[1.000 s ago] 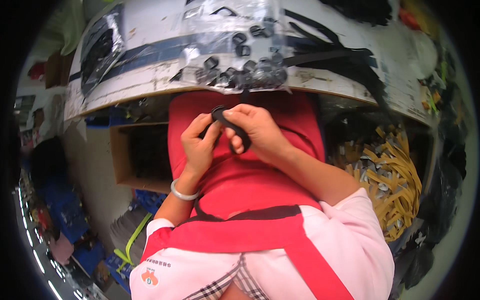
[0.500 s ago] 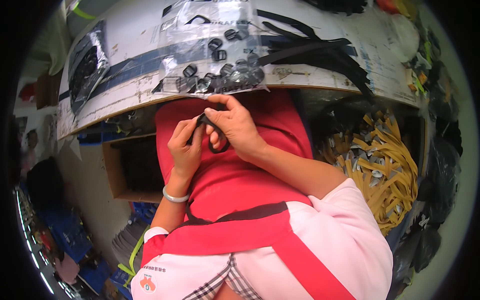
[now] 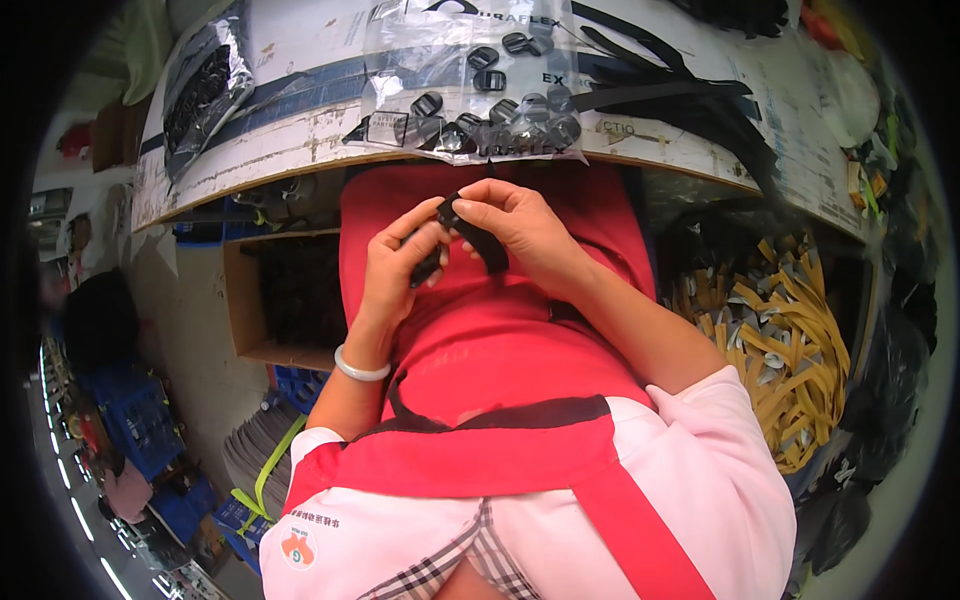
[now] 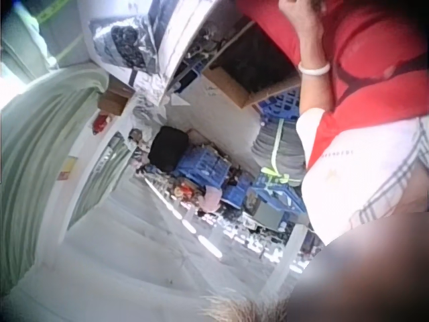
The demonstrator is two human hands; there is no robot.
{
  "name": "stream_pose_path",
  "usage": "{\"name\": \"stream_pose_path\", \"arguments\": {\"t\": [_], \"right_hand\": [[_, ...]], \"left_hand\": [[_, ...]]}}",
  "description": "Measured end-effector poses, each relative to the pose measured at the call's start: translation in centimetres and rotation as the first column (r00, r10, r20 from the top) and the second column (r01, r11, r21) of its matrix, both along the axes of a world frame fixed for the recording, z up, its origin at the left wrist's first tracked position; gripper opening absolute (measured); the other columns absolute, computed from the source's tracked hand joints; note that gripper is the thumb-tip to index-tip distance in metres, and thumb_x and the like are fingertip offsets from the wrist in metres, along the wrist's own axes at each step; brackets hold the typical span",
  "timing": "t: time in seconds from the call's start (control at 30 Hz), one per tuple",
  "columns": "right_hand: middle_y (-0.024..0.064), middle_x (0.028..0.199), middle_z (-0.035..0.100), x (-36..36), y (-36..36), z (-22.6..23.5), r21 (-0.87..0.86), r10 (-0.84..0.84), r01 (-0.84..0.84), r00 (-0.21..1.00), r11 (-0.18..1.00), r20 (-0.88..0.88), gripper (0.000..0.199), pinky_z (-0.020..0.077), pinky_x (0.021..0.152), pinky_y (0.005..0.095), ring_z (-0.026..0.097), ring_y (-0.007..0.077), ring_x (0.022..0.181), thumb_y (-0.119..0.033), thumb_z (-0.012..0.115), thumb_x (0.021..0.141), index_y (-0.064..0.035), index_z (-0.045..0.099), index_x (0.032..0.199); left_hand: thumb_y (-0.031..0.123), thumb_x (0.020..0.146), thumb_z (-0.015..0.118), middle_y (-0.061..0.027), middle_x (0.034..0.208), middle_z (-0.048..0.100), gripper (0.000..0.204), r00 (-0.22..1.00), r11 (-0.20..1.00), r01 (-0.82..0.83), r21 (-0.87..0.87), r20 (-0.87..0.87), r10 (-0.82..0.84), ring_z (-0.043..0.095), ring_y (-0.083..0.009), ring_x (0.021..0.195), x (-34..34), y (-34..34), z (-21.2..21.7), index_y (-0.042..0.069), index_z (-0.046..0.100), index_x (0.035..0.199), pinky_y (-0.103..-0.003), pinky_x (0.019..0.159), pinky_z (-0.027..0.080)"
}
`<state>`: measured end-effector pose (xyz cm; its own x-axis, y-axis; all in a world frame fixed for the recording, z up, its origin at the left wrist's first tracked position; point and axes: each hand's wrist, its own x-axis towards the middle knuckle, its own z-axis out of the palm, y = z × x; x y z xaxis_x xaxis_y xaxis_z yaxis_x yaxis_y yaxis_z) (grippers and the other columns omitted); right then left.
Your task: Threading black webbing straps through plastic slider buckles and adjusting them for assembly.
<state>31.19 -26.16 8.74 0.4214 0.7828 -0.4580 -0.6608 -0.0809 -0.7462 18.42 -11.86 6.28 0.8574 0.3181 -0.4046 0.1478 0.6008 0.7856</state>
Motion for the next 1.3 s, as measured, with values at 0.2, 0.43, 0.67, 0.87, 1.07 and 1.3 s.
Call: {"name": "stream_pose_path", "arguments": {"t": [0.2,0.43,0.67,0.87,1.07,1.3], "right_hand": [[0.0030,0.098,0.060,-1.7,-0.1,-0.6,0.235,-0.206,0.020,0.554,0.972,0.807,0.006,0.0464,0.074,0.0241,0.056,0.0084,0.091,-0.003,0.064,0.090,-0.0002,0.066,0.094],[-0.0025,0.062,0.056,-1.1,-0.4,2.3,-0.158,0.091,-0.014,0.864,0.987,0.496,0.012,0.0365,0.046,0.0210,0.046,0.0025,0.053,-0.011,0.062,0.092,-0.0007,0.063,0.087],[-0.0002,0.063,0.058,-0.6,-0.6,0.5,-0.306,0.311,-0.213,0.894,0.928,0.321,0.022,0.0364,0.045,0.0210,0.048,0.0039,0.052,-0.022,0.067,0.089,-0.0024,0.062,0.080],[-0.0003,0.062,0.059,0.1,-0.6,-0.4,-0.231,0.233,-0.192,0.958,0.954,0.165,0.023,0.0336,0.042,0.0189,0.047,0.0034,0.049,-0.026,0.071,0.087,-0.0059,0.063,0.078],[0.0007,0.069,0.062,0.0,-0.9,-2.5,-0.274,0.232,-0.167,0.946,0.947,0.225,0.025,0.0470,0.048,0.0208,0.056,0.0060,0.054,-0.030,0.066,0.091,-0.0074,0.063,0.081],[-0.0012,0.070,0.057,0.4,-2.0,-4.1,0.047,0.306,-0.304,0.920,0.952,-0.246,0.026,0.0404,0.046,0.0187,0.049,0.0046,0.050,-0.030,0.054,0.099,-0.0076,0.057,0.086]], "left_hand": [[0.014,0.092,0.062,-0.0074,0.079,0.066,0.024,0.998,0.993,-0.012,-0.118,-0.070,0.004,0.060,-0.0104,0.058,0.3,-0.1,-0.5,-0.003,0.065,0.109,-0.022,0.044,0.045],[0.015,0.091,0.065,-0.0035,0.075,0.067,0.021,0.989,0.988,-0.147,0.054,-0.021,0.149,0.057,-0.0062,0.054,0.3,-0.9,0.1,-0.001,0.068,0.105,-0.019,0.042,0.040],[0.012,0.090,0.067,0.0020,0.074,0.061,0.017,0.992,0.956,-0.116,0.268,0.070,0.100,0.053,-0.0031,0.056,-0.4,-1.2,-0.8,0.000,0.069,0.102,-0.018,0.045,0.036],[0.011,0.091,0.066,0.0016,0.075,0.060,0.017,0.996,0.965,-0.047,0.258,0.079,0.028,0.055,-0.0042,0.059,0.2,-0.5,-1.1,-0.001,0.069,0.102,-0.018,0.047,0.038],[0.012,0.094,0.061,-0.0011,0.078,0.062,0.018,0.999,0.978,0.003,0.207,-0.040,0.006,0.057,-0.0075,0.059,-0.1,-0.5,-1.3,-0.002,0.068,0.101,-0.019,0.049,0.042],[0.010,0.092,0.063,-0.0038,0.088,0.068,0.016,0.999,0.993,-0.029,0.110,0.020,0.027,0.063,-0.0085,0.071,-0.9,-1.0,-1.7,-0.002,0.068,0.102,-0.020,0.064,0.051]]}}
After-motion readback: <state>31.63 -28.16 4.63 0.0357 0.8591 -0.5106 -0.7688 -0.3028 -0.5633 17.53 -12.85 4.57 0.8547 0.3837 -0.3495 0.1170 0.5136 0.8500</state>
